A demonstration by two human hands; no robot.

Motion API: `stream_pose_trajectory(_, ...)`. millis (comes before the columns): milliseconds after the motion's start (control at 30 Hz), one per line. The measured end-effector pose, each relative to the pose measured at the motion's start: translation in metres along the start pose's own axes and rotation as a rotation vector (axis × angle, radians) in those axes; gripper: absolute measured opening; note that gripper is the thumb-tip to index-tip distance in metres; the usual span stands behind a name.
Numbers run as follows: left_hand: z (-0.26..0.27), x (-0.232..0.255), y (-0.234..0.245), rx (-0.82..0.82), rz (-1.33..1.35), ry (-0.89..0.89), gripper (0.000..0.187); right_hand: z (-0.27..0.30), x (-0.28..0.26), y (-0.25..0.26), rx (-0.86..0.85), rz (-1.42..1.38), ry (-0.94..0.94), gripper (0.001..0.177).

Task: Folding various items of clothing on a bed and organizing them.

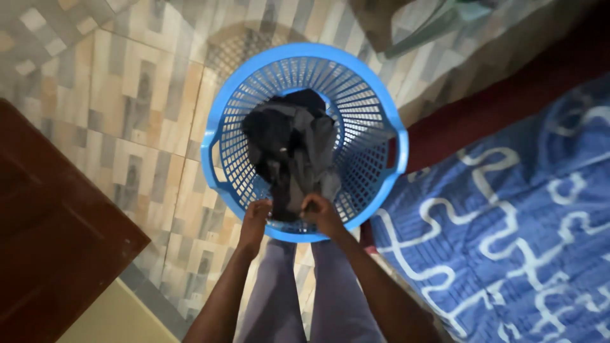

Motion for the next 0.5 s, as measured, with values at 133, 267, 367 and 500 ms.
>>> stream_pose_trajectory(133,0.024,0.025,0.005,-0.026,0.005,0.040,0.040,0.098,-0.082,-0.060,-0.087,-0.032,-0.047,0.031)
stream_pose_trajectory(267,0.117,0.087,-0.018,-0.463,0.210,0.455,0.062,0.195,-0.197,-0.106,-0.307,0.083,0.232,0.028)
stream_pose_trajectory(367,0.162,0.118,-0.018,-0.562,-0.033,0.343,0.066,0.247,-0.239,-0.123,-0.408,0.173,0.220,0.024)
stream_pose_trajectory(500,0.151,0.033,-0.048,-0.811,-0.036,-0.012,0.067,0.294,-0.249,-0.112,-0.444,0.183,0.107,0.029)
Point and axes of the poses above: each hand's wrist, its own z-axis away from the middle knuckle, its own y-axis out of the back of the hand, x = y × z, the point moved 8 cm from there along -z, towards the middle knuckle, and after that the axes turned 14 degrees about x, right-handed, at the moved point
